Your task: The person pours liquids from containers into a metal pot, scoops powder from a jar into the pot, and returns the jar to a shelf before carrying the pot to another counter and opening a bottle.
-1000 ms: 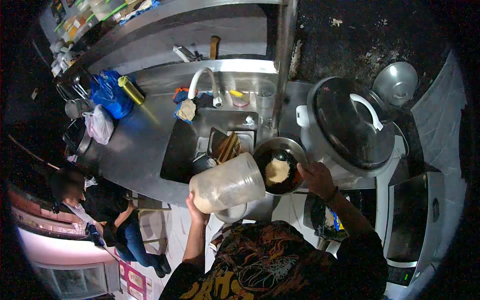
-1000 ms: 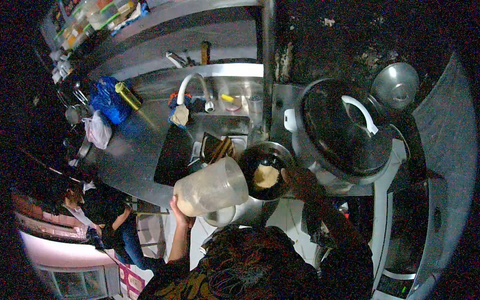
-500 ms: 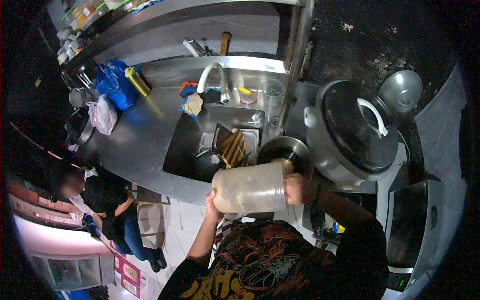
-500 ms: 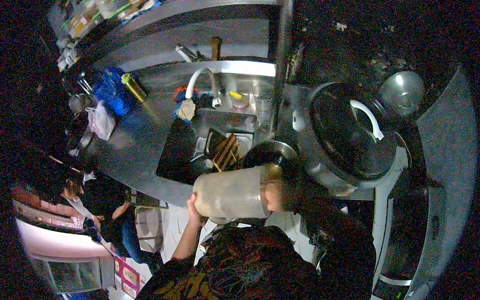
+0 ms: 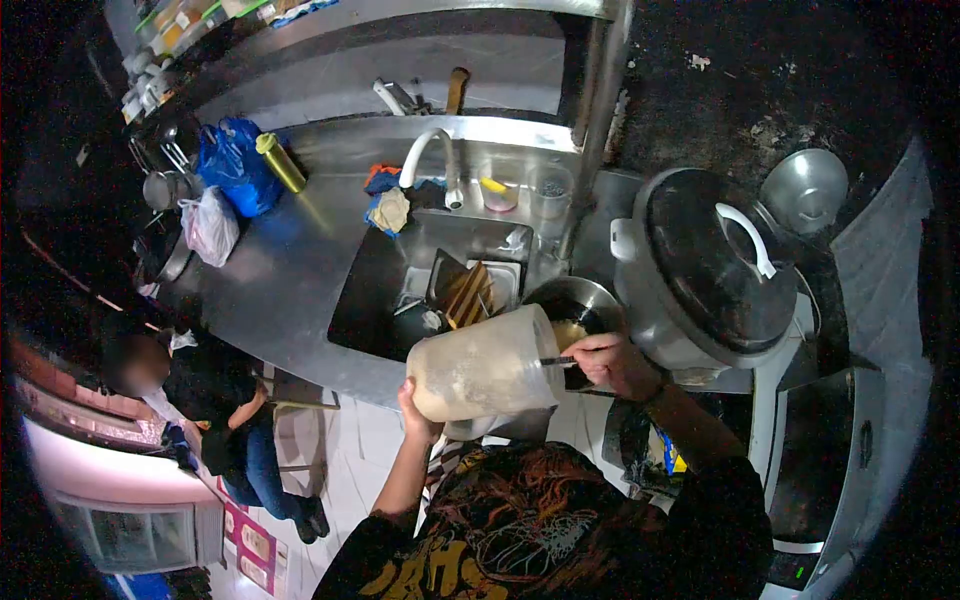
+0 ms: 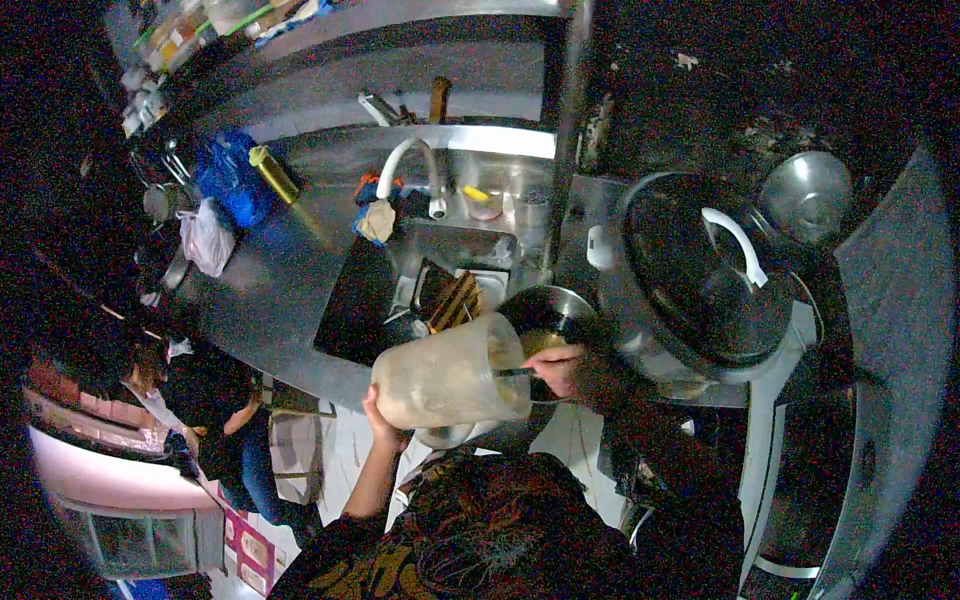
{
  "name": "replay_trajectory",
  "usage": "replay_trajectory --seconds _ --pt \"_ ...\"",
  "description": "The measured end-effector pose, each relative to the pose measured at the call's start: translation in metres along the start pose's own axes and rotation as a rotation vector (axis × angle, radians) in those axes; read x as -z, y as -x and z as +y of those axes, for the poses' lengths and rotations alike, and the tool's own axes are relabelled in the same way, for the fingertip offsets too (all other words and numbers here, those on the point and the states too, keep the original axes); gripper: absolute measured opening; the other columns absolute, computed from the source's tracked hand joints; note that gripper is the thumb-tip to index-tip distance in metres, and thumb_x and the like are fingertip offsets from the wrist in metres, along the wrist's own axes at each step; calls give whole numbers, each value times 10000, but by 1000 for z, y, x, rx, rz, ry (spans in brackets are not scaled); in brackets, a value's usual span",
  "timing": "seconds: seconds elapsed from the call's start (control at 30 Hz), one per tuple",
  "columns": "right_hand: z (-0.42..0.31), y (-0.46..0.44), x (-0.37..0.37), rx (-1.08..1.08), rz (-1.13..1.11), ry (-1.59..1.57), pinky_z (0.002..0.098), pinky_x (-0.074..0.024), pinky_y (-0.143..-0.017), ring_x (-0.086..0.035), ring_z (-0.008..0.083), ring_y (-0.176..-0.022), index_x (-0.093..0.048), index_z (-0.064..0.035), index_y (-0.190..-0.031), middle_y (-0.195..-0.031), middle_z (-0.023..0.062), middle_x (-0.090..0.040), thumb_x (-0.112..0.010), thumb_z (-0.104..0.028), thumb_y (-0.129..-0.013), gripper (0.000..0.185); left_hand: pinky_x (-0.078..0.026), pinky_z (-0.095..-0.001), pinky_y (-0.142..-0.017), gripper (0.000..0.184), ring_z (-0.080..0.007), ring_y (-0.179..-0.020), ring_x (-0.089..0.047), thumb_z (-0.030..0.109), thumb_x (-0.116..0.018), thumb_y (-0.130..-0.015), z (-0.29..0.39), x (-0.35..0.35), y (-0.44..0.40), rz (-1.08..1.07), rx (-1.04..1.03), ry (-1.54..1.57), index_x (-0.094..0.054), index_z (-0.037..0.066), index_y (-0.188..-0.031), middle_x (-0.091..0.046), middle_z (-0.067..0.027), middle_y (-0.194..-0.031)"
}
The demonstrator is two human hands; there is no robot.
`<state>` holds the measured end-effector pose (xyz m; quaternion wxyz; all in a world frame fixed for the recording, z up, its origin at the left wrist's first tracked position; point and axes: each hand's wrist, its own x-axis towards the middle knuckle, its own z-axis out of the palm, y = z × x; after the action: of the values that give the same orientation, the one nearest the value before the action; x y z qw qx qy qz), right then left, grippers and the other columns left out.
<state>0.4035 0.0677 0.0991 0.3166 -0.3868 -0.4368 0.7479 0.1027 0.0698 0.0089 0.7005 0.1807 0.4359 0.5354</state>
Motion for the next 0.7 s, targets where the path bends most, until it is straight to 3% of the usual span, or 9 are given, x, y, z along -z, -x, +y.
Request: replay_trajectory --seconds 0.07,0.3,0.4,0.47,0.5,0.57,0.6,0.67,0.7 --pt "-8 4 -3 -2 263 268 167 -257 -445 -331 17 -487 -560 47 -955 -555 -75 -367 -448 -99 -850 212 -415 -395 -833 713 -266 -1014 -486 583 -461 -695 2 -4 3 4 -12 23 -391 81 -1198 -485 -110 -1114" --pt "-9 21 0 60 340 111 191 -236 -437 -306 12 -482 -576 11 -950 -548 -74 -361 -465 -139 -850 211 -426 -408 -827 707 -267 -1037 -477 608 -421 -721 -5 2 -2 -9 -27 133 -388 95 -1207 -475 -98 -1147" --pt "1 23 11 205 464 61 206 -301 -462 -360 25 -507 -577 2 -953 -559 -68 -404 -469 -167 -858 222 -416 -406 -841 698 -262 -1046 -472 605 -408 -735 -6 9 -3 -40 -23 169 -384 98 -1215 -470 -85 -1162" --pt "23 18 32 416 640 412 258 -388 -510 -463 112 -526 -585 -25 -953 -579 -9 -487 -485 -158 -840 201 -409 -405 -850 697 -258 -1049 -471 605 -404 -737 -3 11 -4 -23 -34 160 -384 99 -1216 -469 -82 -1165" --pt "28 20 37 411 640 412 258 -388 -510 -463 112 -526 -585 -25 -953 -579 -9 -487 -485 -158 -840 201 -402 -404 -859 697 -255 -1052 -469 605 -401 -739 -2 13 -4 -4 -44 149 -384 99 -1217 -469 -79 -1167" --pt "37 22 45 670 701 1118 330 -439 -578 -534 231 -599 -579 -61 -989 -649 72 -547 -506 -136 -794 222 -396 -404 -865 695 -255 -1052 -469 606 -399 -740 -2 20 -5 -18 -41 158 -386 99 -1216 -470 -80 -1166" --pt "38 23 47 671 700 1118 330 -439 -578 -534 231 -599 -579 -61 -989 -649 72 -547 -506 -136 -794 222 -391 -404 -872 694 -256 -1053 -469 606 -397 -741 -1 21 -6 -36 -44 168 -388 99 -1215 -471 -80 -1164" --pt "40 22 50 640 691 1518 360 -433 -569 -531 273 -623 -566 -87 -1028 -684 106 -549 -522 -125 -737 296 -393 -404 -869 692 -256 -1054 -469 606 -397 -742 0 22 -5 -30 -53 162 -390 99 -1212 -473 -81 -1163" --pt "42 22 52 642 687 1517 360 -433 -569 -531 273 -623 -566 -87 -1028 -684 106 -549 -522 -125 -737 296 -395 -405 -865 690 -256 -1054 -468 606 -397 -742 1 21 -4 -25 -60 158 -393 100 -1210 -475 -82 -1161"
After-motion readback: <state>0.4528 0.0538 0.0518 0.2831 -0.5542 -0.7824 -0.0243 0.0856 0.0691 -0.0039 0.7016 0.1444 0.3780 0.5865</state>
